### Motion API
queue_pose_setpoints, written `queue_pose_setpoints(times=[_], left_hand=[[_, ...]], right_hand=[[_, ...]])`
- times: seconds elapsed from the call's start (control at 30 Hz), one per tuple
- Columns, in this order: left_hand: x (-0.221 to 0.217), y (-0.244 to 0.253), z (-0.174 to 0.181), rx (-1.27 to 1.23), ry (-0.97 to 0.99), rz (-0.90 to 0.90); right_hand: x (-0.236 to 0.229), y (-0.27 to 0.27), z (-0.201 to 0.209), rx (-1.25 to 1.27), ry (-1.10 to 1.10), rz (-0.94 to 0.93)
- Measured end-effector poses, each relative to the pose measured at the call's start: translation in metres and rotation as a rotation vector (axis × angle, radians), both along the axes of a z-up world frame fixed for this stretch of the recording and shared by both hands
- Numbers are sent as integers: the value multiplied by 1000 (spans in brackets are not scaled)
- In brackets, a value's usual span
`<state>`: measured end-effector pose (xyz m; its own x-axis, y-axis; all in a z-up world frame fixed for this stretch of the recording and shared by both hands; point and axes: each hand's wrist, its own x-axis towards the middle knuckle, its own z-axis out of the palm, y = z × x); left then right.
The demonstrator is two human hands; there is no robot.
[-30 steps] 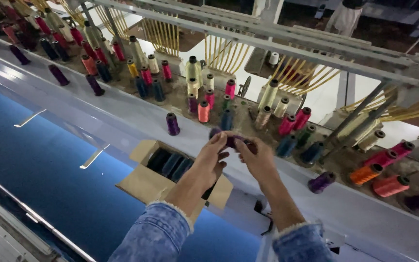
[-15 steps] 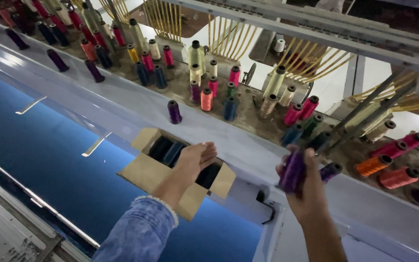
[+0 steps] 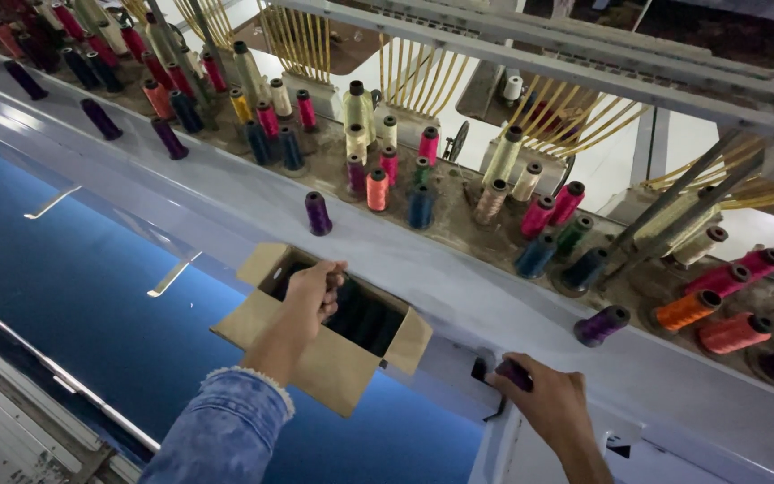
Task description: The person moves various colored thread spools from a machine rack into a cardboard box, and then picks up spools from the box to place them back onto the pegs of the industrial machine.
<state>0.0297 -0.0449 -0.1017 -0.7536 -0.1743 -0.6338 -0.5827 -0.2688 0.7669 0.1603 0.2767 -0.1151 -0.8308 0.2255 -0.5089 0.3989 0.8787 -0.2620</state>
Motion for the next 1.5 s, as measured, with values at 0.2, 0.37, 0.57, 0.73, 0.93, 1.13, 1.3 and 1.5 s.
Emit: queue_pose_setpoints(times=[0.2, 0.37, 0.57, 0.73, 0.93, 1.13, 1.3, 1.5], left_hand=[[-2, -10, 9, 68, 23, 66], [-1, 6, -45, -28, 33, 170], [64, 91, 1, 45, -531, -574], [60, 67, 10, 351, 160, -588], [50, 74, 7, -548, 133, -1045], [48, 85, 25, -526, 16, -1025], [39, 100, 6, -163, -63, -679], [21, 109, -34, -270, 214, -593]], right_hand=[[-1, 0, 11, 81, -195, 13], [-4, -26, 35, -214, -242, -214], [-14, -85, 45, -896, -187, -52], [-22, -83, 66, -657, -146, -15], [-31, -79, 64, -489, -86, 72], [-38, -83, 68, -642, -94, 61], [-48, -84, 18, -614, 87, 25], [-56, -77, 3, -735, 131, -87]])
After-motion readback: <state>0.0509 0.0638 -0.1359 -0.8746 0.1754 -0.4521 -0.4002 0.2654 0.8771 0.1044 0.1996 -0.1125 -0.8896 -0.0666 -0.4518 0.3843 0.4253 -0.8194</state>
